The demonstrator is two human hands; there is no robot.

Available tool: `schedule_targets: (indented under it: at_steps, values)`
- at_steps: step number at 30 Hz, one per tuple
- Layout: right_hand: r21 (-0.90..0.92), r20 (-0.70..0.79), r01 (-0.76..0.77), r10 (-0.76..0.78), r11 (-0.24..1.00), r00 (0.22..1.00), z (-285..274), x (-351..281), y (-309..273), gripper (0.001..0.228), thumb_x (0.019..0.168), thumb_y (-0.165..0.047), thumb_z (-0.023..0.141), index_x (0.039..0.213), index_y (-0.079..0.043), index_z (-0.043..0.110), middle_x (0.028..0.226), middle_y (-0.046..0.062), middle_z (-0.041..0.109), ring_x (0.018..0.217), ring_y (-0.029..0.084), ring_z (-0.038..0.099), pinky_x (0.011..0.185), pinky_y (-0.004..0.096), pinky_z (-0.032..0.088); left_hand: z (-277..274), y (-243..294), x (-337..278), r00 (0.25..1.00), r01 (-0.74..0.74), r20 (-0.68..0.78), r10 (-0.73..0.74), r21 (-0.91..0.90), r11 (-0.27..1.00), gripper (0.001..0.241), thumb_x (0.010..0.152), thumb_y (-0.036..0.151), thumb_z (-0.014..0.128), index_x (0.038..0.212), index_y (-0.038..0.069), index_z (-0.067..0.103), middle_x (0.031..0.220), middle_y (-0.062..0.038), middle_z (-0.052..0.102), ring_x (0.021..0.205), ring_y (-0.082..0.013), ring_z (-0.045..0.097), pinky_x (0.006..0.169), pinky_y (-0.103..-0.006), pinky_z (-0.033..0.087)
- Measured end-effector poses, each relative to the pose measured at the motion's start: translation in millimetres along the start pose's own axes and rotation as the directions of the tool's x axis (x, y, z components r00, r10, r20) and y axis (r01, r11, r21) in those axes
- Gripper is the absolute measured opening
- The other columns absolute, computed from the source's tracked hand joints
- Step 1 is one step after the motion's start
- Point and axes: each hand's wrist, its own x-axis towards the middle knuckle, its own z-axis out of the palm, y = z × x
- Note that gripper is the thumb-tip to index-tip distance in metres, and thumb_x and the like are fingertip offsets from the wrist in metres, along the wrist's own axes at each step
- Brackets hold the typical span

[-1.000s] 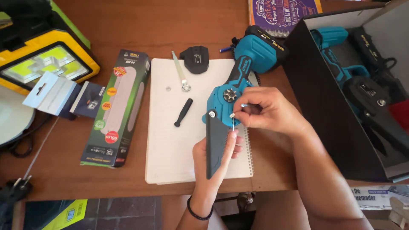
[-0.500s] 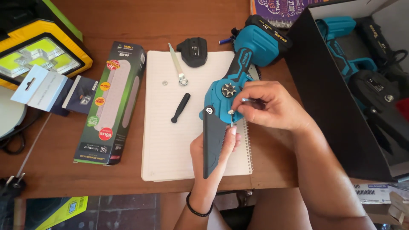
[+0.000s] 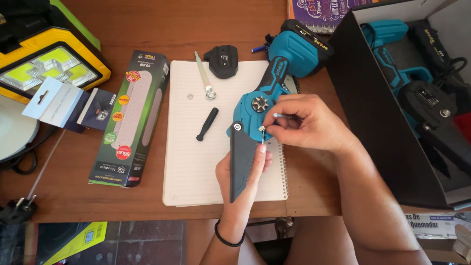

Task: Assembling a mini handheld chainsaw by attaching the guide bar and chain

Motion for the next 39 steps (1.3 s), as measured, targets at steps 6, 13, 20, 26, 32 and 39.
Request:
schedule_targets:
  at_steps: [6, 13, 20, 26, 32, 39]
  values:
    - [0.012, -0.006, -0.014, 0.014, 1.0, 1.0, -1.5, -1.0, -1.6, 0.011, 0.085, -0.003, 0.073, 0.093, -0.011, 0.076, 0.069, -0.003, 0.052, 0.057, 0.007, 0.043, 0.054, 0.02, 0.036, 1.0, 0.1, -0.5, 1.0, 0.001, -0.012, -0.001, -0.012, 1.0, 0.021, 0.085, 0.018, 0.078, 0.083, -0.003, 0.074, 0.076, -0.011, 0.073, 0.071, -0.0213, 0.075, 0.065, -0.031, 0.066]
    - [0.067, -0.101, 0.027, -0.021, 0.997, 0.995, -9.0, -4.2, -2.5, 0.023, 0.1, -0.026, 0.056, 0.105, -0.01, 0.071, 0.091, 0.002, 0.063, 0.079, 0.013, 0.056, 0.076, 0.028, 0.043, 1.0, 0.4, -3.6, 1.0, -0.004, -0.017, 0.003, -0.043, 0.999, 0.022, 0.085, 0.017, 0.078, 0.088, -0.005, 0.076, 0.079, -0.015, 0.074, 0.073, -0.024, 0.075, 0.063, -0.032, 0.064]
    - [0.142, -0.36, 0.098, -0.04, 0.985, 0.932, -3.9, -9.8, -16.8, 0.029, 0.11, -0.021, 0.044, 0.108, -0.002, 0.065, 0.105, 0.009, 0.054, 0.09, 0.017, 0.057, 0.082, 0.027, 0.051, 3.0, 1.5, -4.8, 0.999, -0.001, -0.047, 0.003, 0.029, 1.0, 0.027, 0.085, 0.022, 0.076, 0.093, -0.004, 0.076, 0.077, -0.018, 0.076, 0.067, -0.0234, 0.073, 0.064, -0.0322, 0.062]
    - [0.189, -0.406, 0.055, 0.027, 0.98, 0.913, 6.2, -21.5, -15.3, 0.024, 0.109, -0.021, 0.05, 0.115, -0.003, 0.064, 0.087, 0.005, 0.063, 0.079, 0.009, 0.061, 0.075, 0.021, 0.052, 4.4, -0.3, -4.7, 0.997, 0.023, -0.07, -0.023, 0.001, 1.0, 0.029, 0.083, 0.021, 0.077, 0.093, -0.006, 0.074, 0.082, -0.017, 0.076, 0.073, -0.0247, 0.075, 0.066, -0.0332, 0.065]
    - [-0.136, -0.407, 0.103, -0.151, 0.985, 0.901, -5.6, -14.1, -30.4, 0.024, 0.109, -0.009, 0.04, 0.097, -0.001, 0.059, 0.097, 0.013, 0.057, 0.089, 0.024, 0.057, 0.084, 0.035, 0.046, 5.5, -1.8, -4.0, 0.995, 0.046, -0.087, -0.047, -0.013, 0.999, 0.029, 0.082, 0.021, 0.078, 0.095, -0.006, 0.075, 0.081, -0.018, 0.076, 0.073, -0.0251, 0.075, 0.066, -0.034, 0.064]
    - [0.023, -0.081, -0.106, 0.108, 0.994, 0.991, -3.1, -11.9, -19.0, 0.01, 0.088, -0.008, 0.076, 0.098, -0.011, 0.08, 0.059, -0.005, 0.04, 0.055, 0.006, 0.038, 0.057, 0.022, 0.032, 6.3, 3.5, -4.9, 0.995, 0.051, -0.085, -0.049, 0.031, 0.998, 0.032, 0.084, 0.024, 0.076, 0.095, -0.005, 0.076, 0.076, -0.018, 0.076, 0.063, -0.0235, 0.073, 0.062, -0.0311, 0.064]
